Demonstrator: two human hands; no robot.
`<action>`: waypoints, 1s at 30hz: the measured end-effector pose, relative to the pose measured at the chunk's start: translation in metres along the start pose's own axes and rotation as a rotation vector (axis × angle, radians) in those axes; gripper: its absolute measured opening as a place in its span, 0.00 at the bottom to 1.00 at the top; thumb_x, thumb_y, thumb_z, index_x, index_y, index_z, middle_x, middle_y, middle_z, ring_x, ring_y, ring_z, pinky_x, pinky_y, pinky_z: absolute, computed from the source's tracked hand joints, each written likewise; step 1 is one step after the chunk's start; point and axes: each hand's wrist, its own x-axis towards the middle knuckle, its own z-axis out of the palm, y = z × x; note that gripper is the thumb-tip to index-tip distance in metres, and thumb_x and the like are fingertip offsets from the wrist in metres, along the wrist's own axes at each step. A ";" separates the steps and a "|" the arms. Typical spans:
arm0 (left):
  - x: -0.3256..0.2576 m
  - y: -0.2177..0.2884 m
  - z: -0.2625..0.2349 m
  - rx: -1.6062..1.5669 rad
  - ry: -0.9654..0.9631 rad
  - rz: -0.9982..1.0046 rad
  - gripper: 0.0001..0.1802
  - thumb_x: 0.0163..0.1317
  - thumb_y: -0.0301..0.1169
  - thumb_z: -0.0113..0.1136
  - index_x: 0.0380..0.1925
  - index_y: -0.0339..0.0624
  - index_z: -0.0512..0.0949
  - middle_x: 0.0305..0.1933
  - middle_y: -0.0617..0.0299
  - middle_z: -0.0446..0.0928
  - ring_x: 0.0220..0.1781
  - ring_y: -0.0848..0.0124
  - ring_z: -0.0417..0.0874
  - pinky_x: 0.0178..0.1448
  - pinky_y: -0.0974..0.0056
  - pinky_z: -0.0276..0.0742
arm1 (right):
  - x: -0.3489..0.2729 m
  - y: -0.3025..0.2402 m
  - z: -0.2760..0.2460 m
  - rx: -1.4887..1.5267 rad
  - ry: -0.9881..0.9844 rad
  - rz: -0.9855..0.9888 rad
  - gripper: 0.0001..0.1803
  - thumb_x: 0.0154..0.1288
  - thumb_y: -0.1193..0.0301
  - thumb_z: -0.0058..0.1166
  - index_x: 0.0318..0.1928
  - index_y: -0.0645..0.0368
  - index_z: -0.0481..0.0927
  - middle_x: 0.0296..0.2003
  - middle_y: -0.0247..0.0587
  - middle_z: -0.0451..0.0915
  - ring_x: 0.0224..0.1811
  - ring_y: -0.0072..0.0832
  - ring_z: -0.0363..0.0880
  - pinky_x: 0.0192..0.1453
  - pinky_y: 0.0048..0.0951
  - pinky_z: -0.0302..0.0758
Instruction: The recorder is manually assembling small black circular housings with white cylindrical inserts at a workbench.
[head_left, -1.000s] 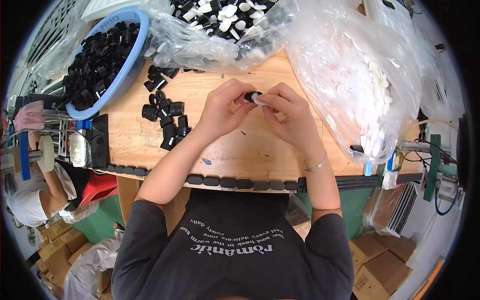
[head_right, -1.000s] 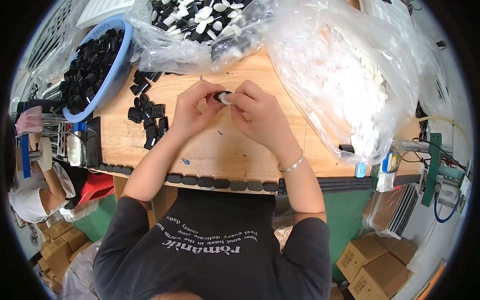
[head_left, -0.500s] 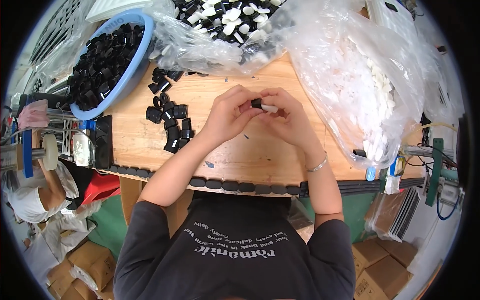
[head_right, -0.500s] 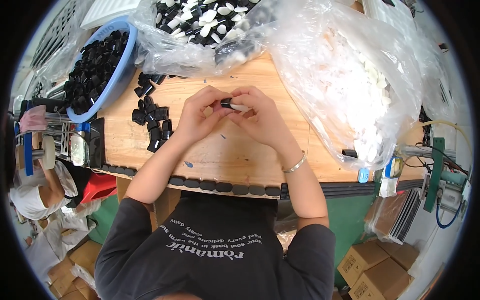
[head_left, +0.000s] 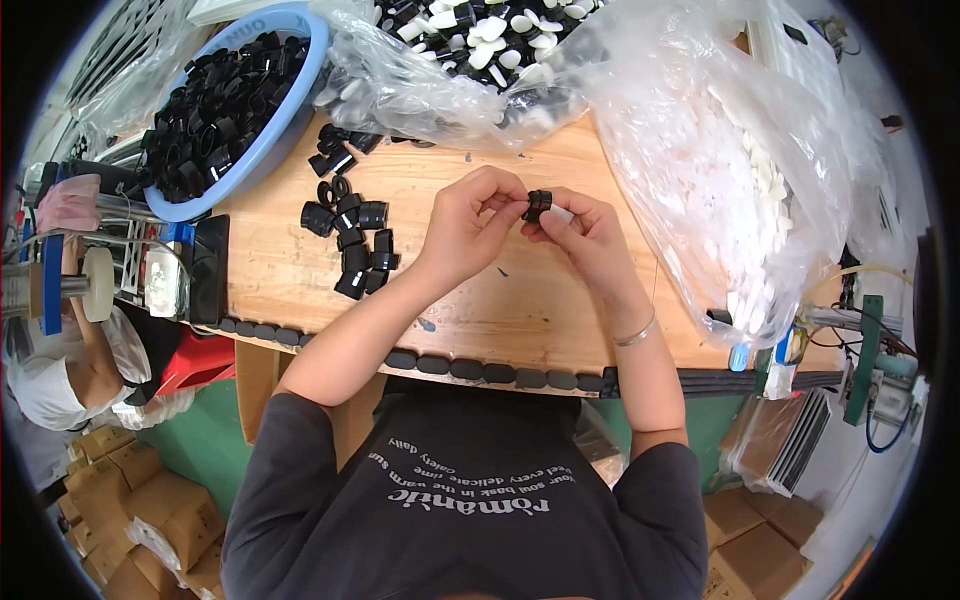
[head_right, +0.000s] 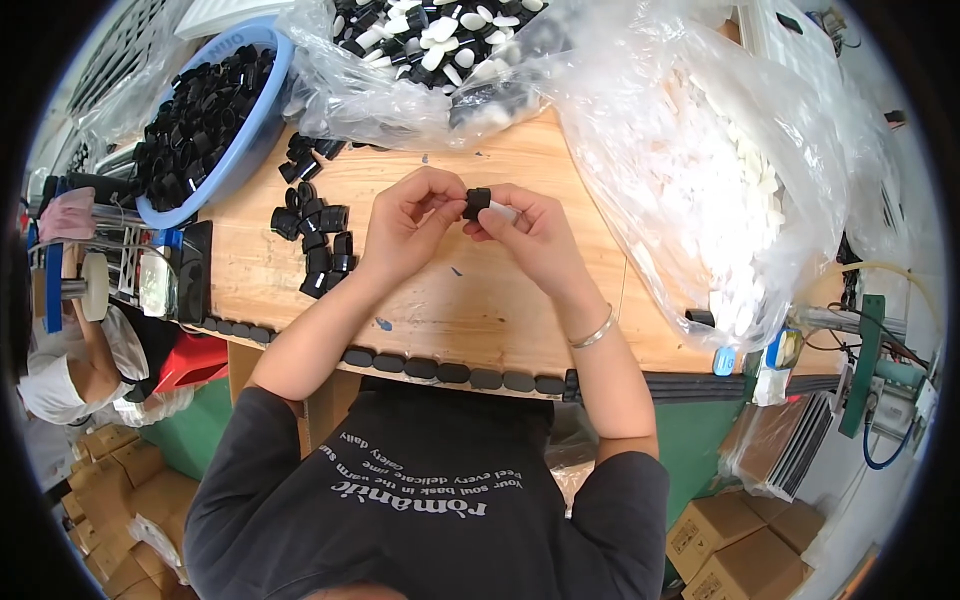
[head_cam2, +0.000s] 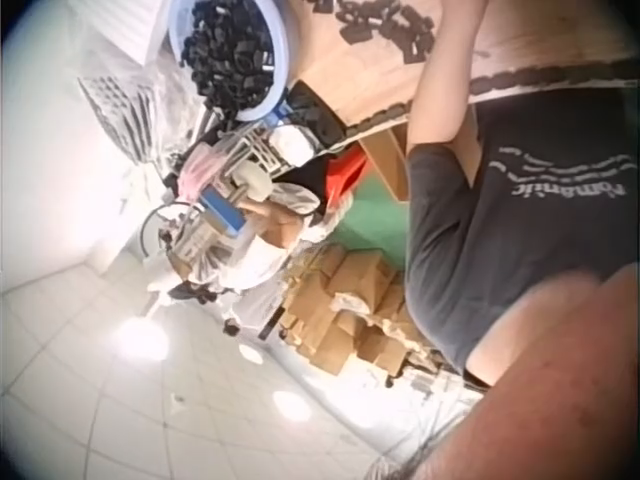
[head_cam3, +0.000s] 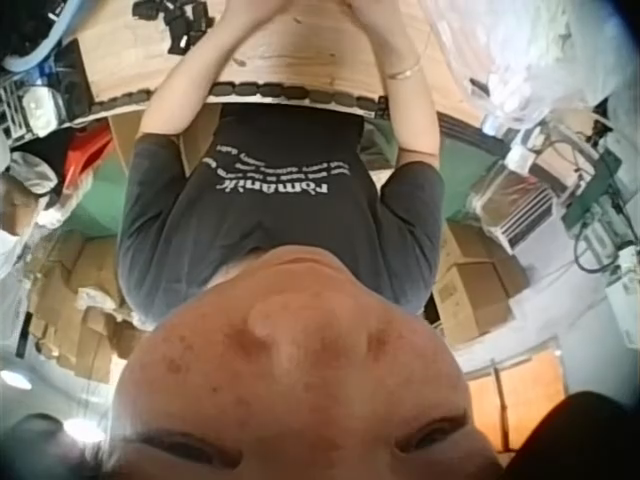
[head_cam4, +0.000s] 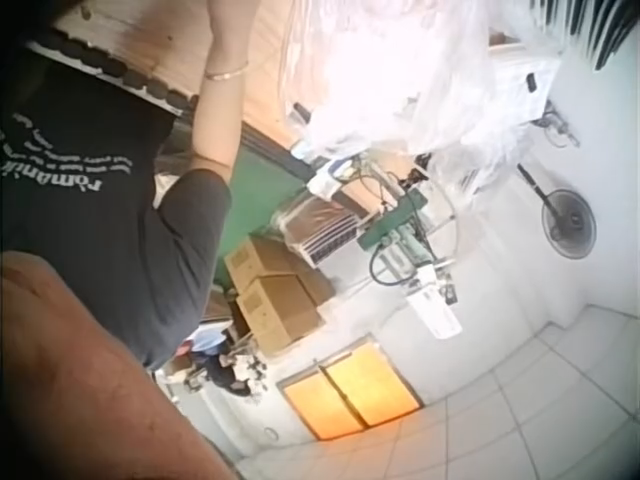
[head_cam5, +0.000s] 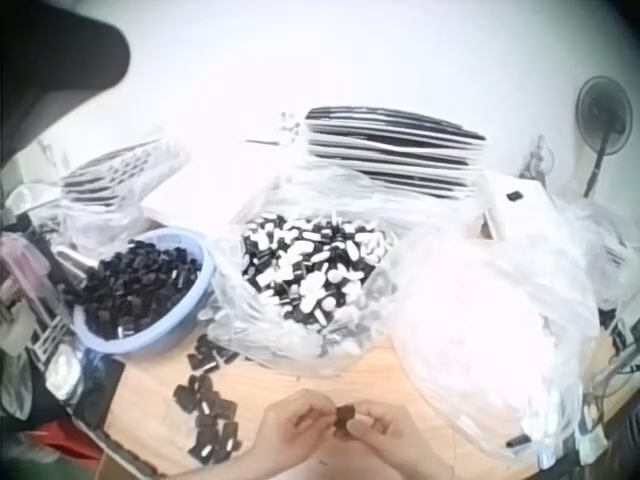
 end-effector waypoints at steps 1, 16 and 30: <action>0.000 0.000 0.000 -0.001 0.001 0.000 0.05 0.56 0.14 0.57 0.31 0.33 0.75 0.34 0.58 0.76 0.36 0.74 0.80 0.41 0.71 0.77 | 0.000 0.000 0.000 -0.001 -0.001 0.001 0.10 0.67 0.76 0.51 0.47 0.67 0.78 0.41 0.40 0.80 0.40 0.24 0.81 0.48 0.23 0.79; -0.003 0.006 0.003 0.136 -0.061 -0.112 0.02 0.65 0.19 0.46 0.35 0.36 0.66 0.28 0.55 0.72 0.31 0.68 0.78 0.37 0.66 0.73 | 0.001 0.006 0.015 -0.139 0.148 -0.172 0.15 0.64 0.80 0.53 0.52 0.68 0.73 0.41 0.40 0.79 0.39 0.24 0.81 0.45 0.22 0.79; -0.006 0.004 0.010 -0.167 -0.024 -0.182 0.01 0.68 0.21 0.44 0.38 0.36 0.65 0.31 0.59 0.75 0.35 0.73 0.80 0.41 0.70 0.75 | 0.002 0.005 0.019 -0.007 0.224 -0.225 0.20 0.64 0.81 0.53 0.57 0.68 0.68 0.44 0.44 0.80 0.41 0.25 0.81 0.47 0.24 0.81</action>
